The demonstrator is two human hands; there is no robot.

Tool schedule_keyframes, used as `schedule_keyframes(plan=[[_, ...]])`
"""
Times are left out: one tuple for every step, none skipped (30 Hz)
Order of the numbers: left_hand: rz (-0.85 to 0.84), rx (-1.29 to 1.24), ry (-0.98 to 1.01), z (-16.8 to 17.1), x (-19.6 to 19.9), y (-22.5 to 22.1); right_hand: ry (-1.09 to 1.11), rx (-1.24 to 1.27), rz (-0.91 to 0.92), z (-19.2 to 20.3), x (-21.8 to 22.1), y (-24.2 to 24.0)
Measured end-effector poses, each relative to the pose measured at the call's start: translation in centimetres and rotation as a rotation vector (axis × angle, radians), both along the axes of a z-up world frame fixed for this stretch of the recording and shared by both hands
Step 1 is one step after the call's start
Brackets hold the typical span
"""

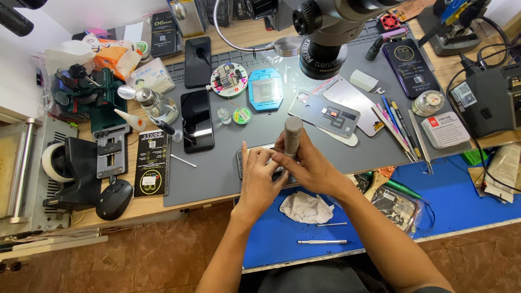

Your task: The person removes a sticker from the back of a smartphone, then detaches the rear glass cover to expose the internal components. They then use a heat gun to apply heat to the camera module area of the device.

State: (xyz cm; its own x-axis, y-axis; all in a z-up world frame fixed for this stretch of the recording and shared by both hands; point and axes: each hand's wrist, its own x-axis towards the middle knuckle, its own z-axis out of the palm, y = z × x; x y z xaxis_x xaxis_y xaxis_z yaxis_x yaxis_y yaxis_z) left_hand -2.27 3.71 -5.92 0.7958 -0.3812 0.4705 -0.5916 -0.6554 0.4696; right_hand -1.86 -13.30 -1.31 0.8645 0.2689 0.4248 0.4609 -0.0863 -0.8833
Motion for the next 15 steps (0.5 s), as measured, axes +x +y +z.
schedule_keyframes(plan=[[-0.001,0.0,0.0,0.1,0.0,0.0,0.0,0.0,-0.001,-0.3,0.0,-0.1],[0.0,-0.017,0.002,0.3,0.0,0.1,0.009,0.055,-0.03,-0.6,0.1,-0.1],[0.001,-0.034,0.004,0.4,-0.1,0.1,0.018,0.11,-0.059,-0.9,0.1,-0.2],[0.001,-0.035,0.003,0.3,-0.1,0.1,0.018,0.109,-0.059,-0.6,-0.2,-0.4],[0.002,-0.045,-0.004,0.3,0.0,0.1,0.051,0.219,-0.088,-0.3,-0.4,-0.6],[0.004,-0.055,-0.011,0.2,0.0,0.1,0.084,0.328,-0.116,0.1,-0.6,-0.7],[0.005,-0.055,-0.011,0.1,0.0,0.0,0.084,0.327,-0.114,-0.2,-0.6,-1.3],[0.007,-0.044,-0.042,0.0,0.1,0.0,0.055,0.352,-0.173,-0.5,-0.6,-1.9],[0.005,-0.032,-0.07,-0.2,0.1,-0.1,0.027,0.376,-0.235,-0.8,-0.8,-2.5],[0.004,-0.032,-0.068,-0.2,0.2,-0.1,0.029,0.376,-0.237,-0.6,-0.9,-2.9],[-0.023,-0.01,-0.115,-0.2,0.3,-0.1,0.021,0.367,-0.242,-0.5,-1.1,-3.2],[-0.05,0.012,-0.163,-0.2,0.4,0.0,0.013,0.358,-0.247,-0.4,-1.2,-3.4],[-0.041,0.016,-0.161,-0.5,0.5,-0.1,0.017,0.36,-0.238,-0.4,-1.4,-3.5],[-0.063,0.029,-0.198,-0.8,0.6,-0.2,0.008,0.338,-0.243,-0.3,-1.6,-3.5],[-0.081,0.043,-0.233,-1.2,0.7,-0.2,0.002,0.314,-0.243,-0.3,-1.7,-3.4]])
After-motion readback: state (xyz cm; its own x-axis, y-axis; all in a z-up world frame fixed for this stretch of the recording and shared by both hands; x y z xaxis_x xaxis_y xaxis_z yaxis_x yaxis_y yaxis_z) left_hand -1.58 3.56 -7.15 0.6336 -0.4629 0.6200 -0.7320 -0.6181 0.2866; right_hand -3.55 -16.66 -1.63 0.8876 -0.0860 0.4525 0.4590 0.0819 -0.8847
